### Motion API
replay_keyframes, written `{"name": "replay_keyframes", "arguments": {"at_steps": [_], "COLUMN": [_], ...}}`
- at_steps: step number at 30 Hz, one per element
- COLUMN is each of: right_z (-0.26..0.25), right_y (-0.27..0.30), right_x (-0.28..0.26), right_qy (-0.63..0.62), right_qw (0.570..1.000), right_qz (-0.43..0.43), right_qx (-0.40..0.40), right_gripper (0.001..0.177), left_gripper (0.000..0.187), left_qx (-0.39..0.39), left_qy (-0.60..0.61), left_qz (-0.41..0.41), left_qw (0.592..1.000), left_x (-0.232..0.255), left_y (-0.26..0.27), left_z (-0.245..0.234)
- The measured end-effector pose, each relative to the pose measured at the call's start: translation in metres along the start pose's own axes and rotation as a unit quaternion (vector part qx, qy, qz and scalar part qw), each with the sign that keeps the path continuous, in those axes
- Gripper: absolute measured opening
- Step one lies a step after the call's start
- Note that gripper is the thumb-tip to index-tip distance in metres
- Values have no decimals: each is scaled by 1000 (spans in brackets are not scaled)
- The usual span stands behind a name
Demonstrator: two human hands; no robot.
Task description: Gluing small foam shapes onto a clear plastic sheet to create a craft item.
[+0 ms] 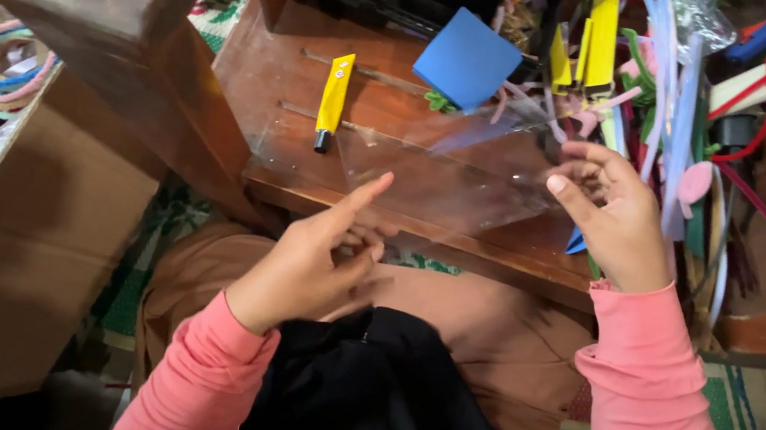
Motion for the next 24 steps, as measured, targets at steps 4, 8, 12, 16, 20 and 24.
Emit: {"name": "replay_keyframes", "arguments": {"at_steps": [4, 8, 12, 16, 20, 24], "right_z": [13, 10, 5, 5, 9, 8], "right_y": [-2, 0, -2, -2, -2, -2], "right_x": [9, 4, -1, -2, -21, -27], "right_qy": [-99, -88, -47, -9, 25, 98], "right_qw": [994, 994, 988, 984, 977, 968], "right_qz": [41, 62, 89, 97, 134, 126], "right_qx": [-4, -34, -115, -152, -167, -193], "right_gripper": [32, 25, 16, 23, 17, 17], "left_gripper": [73, 63, 63, 64, 62, 60], "left_qx": [18, 52, 33, 29, 20, 21], "left_qy": [-145, -219, -208, -210, -212, -216], "left_qz": [10, 38, 100, 90, 77, 87], "left_qw": [989, 974, 972, 973, 974, 972], "left_x": [11, 3, -9, -18, -24, -21], "left_y": [-3, -3, -7, -9, -9, -10], "left_z": [-19, -33, -42, -43, -45, -46]}}
Point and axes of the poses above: each hand's wrist, its own y-axis away from the middle knuckle, its own z-axis out of the palm, x = y × z, the point moved 2 cm from there along -y, towards the middle knuckle, and after that the axes turned 12 degrees about -x, right-handed, at the moved point
